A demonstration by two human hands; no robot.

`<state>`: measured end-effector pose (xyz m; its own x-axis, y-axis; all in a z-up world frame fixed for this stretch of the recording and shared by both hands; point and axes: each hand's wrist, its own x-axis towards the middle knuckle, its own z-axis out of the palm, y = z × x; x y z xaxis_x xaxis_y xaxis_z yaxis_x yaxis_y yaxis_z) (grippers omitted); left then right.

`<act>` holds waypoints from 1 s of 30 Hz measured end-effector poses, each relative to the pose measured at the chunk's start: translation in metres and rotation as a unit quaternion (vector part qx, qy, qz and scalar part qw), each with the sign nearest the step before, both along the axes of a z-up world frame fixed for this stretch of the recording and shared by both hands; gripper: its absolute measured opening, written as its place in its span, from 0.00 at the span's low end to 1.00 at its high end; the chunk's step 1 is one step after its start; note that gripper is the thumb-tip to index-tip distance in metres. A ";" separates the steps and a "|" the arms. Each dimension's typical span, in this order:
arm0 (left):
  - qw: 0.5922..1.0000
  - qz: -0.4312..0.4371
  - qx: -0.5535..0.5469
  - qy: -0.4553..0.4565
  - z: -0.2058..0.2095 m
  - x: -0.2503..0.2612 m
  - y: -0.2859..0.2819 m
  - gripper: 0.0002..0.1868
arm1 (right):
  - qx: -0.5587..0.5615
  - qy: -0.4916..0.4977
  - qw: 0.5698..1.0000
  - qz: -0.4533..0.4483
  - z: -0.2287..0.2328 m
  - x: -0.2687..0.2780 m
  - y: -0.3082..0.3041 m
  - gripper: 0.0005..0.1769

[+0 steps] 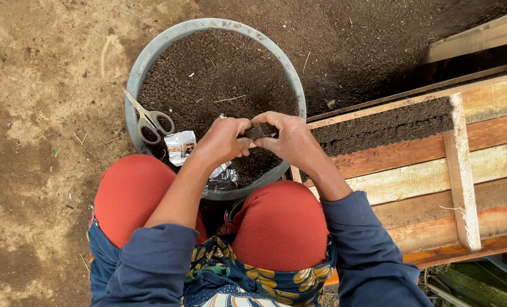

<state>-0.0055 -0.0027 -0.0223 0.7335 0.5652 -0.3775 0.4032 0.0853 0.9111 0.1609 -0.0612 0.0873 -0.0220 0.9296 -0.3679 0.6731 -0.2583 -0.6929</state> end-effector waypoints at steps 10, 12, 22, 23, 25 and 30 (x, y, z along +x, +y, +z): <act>0.995 -0.025 0.089 0.041 0.028 0.023 -0.011 0.16 | 0.143 -0.100 0.982 -0.068 -0.025 0.085 -0.056 0.19; 0.986 -0.083 0.141 -0.005 0.015 0.051 -0.023 0.15 | 0.173 -0.186 0.956 -0.147 -0.014 0.116 -0.080 0.19; 0.922 -0.386 0.013 -0.004 -0.102 0.236 -0.102 0.28 | -0.002 -0.376 0.898 -0.228 -0.186 0.238 -0.194 0.10; 0.913 -0.407 0.020 0.021 -0.112 0.241 -0.103 0.29 | 0.005 -0.362 0.901 -0.238 -0.196 0.233 -0.191 0.10; 0.902 -0.429 0.026 0.047 -0.109 0.242 -0.102 0.31 | 0.012 -0.346 0.904 -0.251 -0.221 0.233 -0.190 0.11; 0.891 -0.449 -0.020 0.059 -0.080 0.232 -0.093 0.39 | -0.025 -0.288 0.914 -0.286 -0.226 0.231 -0.187 0.15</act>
<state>0.2267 -0.0957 -0.1021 0.8373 -0.2462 -0.4881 0.4174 -0.2887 0.8616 0.3916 -0.2481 -0.1387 0.6728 0.7101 -0.2078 0.6672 -0.7037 -0.2445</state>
